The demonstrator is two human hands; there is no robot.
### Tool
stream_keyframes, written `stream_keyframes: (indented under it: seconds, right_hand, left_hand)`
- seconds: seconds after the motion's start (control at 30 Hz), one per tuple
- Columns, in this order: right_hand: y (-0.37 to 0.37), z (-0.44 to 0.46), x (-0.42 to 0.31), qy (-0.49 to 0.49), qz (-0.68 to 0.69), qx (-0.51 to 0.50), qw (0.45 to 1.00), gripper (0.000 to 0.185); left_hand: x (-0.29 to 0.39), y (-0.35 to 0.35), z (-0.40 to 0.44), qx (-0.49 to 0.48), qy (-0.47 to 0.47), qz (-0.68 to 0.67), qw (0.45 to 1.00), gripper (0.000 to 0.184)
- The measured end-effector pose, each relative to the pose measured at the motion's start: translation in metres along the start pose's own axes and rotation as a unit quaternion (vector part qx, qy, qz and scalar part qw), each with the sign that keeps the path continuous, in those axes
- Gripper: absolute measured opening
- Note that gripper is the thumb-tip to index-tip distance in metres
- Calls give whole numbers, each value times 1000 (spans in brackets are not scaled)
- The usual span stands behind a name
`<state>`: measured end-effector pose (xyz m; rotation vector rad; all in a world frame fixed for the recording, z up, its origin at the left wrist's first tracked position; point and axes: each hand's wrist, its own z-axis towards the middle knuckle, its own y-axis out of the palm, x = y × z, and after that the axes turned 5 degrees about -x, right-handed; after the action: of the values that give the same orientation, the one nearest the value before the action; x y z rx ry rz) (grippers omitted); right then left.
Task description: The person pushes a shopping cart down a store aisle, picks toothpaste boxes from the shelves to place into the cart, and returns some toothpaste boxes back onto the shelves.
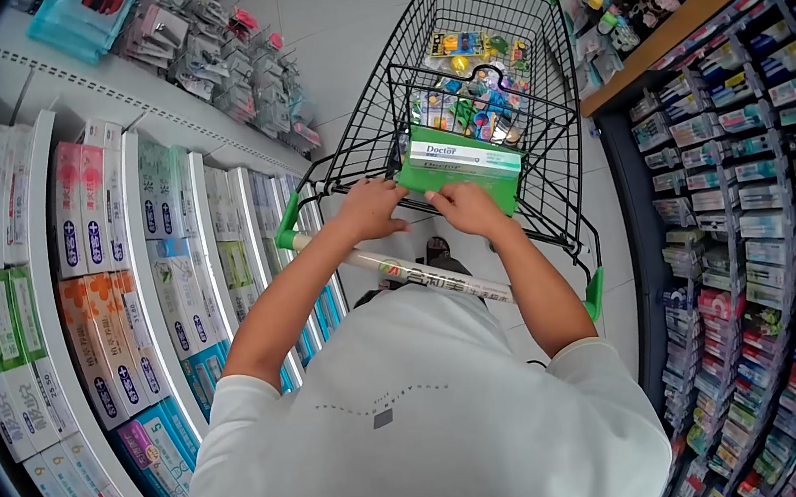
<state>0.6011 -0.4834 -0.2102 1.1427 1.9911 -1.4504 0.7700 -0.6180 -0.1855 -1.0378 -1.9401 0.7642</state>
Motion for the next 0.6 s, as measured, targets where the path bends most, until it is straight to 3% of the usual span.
stream_keyframes:
  seconds: [0.07,0.2,0.27,0.3,0.5,0.6]
  right_hand:
    - [-4,-5,-8,27,41,-31,998,42]
    - [1,-15,-6,27,25,-4,999,40]
    - [9,-22,-7,21,10,6,1000,39]
    - [12,-25,-8,6,13,21,1000,37]
    - [38,-43,-19,36,21,50,998,35]
    - [50,-56,-32,69,36,64,995,34]
  left_hand:
    - [1,10,13,-38,-63,-1,997,50]
    - [1,3,26,-50,-46,-7,998,39]
    - [8,-6,25,-113,-23,43,992,31]
    - [11,-6,22,-86,-29,28,996,28]
    - [11,0,5,-56,14,38,998,26]
    - [15,-5,-2,-104,27,69,992,28]
